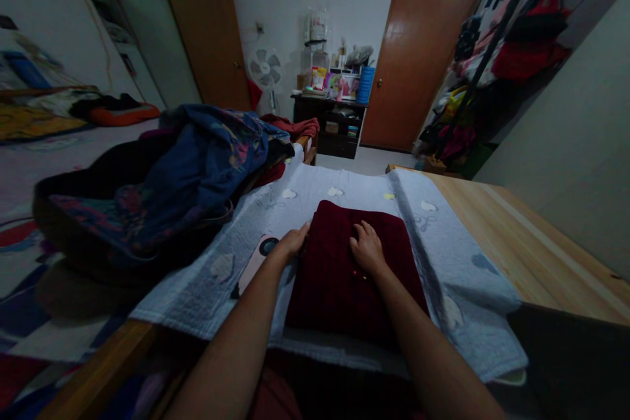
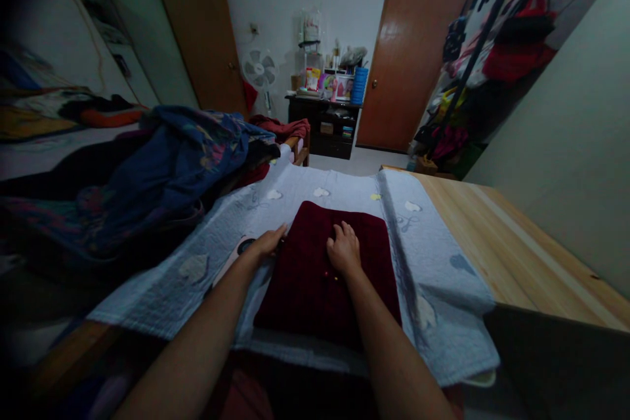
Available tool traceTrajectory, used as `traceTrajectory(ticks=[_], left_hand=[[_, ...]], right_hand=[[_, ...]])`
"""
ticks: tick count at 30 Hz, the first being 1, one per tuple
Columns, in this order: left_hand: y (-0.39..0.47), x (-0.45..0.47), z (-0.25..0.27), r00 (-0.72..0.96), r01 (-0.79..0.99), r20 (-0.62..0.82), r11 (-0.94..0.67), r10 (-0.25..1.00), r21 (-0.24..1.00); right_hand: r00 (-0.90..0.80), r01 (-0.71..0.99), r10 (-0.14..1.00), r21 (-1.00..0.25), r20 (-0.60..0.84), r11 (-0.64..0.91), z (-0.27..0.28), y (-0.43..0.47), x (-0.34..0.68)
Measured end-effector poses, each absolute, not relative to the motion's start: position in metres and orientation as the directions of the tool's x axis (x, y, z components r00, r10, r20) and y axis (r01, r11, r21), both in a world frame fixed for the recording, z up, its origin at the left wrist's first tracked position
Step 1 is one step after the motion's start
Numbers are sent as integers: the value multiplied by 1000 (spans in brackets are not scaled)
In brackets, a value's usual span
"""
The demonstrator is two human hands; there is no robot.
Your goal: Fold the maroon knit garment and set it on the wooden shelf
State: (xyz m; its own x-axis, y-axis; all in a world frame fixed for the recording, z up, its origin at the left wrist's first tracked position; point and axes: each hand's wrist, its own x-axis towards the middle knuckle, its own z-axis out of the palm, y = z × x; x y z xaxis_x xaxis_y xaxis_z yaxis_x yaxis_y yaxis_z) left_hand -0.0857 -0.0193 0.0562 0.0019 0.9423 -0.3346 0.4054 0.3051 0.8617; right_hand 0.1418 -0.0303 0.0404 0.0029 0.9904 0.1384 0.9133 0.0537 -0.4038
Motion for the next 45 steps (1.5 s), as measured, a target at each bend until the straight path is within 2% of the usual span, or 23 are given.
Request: traceTrajectory(ticks=[3,7,14,23,36,42,45], left_hand=[[-23,-85,58,84,347,-343,295,935,890],[-27,-75,55,120,293,-276,232,954,928],[-26,-54,45,45,307,-200,177,979,935],[-19,-59,46,13,409,-190,169,982,897],[-22,-51,40,-14,421,-204,191,979,886],[-31,-46,51,-125,616,-70,133,990,776],[-37,-37,62,-75,846,193,-40,978,531]], right_hand=[[-5,914,990,-402,139,62,41,-30,142],[-7,917,991,-395,134,60,42,-30,141],[-10,924,989,-377,148,66,39,-30,142],[-14,930,989,-360,149,68,38,-29,142],[-15,937,992,-344,125,58,44,-31,139],[-12,942,992,-330,127,53,42,-31,139],[-6,943,992,-329,130,49,42,-32,139]])
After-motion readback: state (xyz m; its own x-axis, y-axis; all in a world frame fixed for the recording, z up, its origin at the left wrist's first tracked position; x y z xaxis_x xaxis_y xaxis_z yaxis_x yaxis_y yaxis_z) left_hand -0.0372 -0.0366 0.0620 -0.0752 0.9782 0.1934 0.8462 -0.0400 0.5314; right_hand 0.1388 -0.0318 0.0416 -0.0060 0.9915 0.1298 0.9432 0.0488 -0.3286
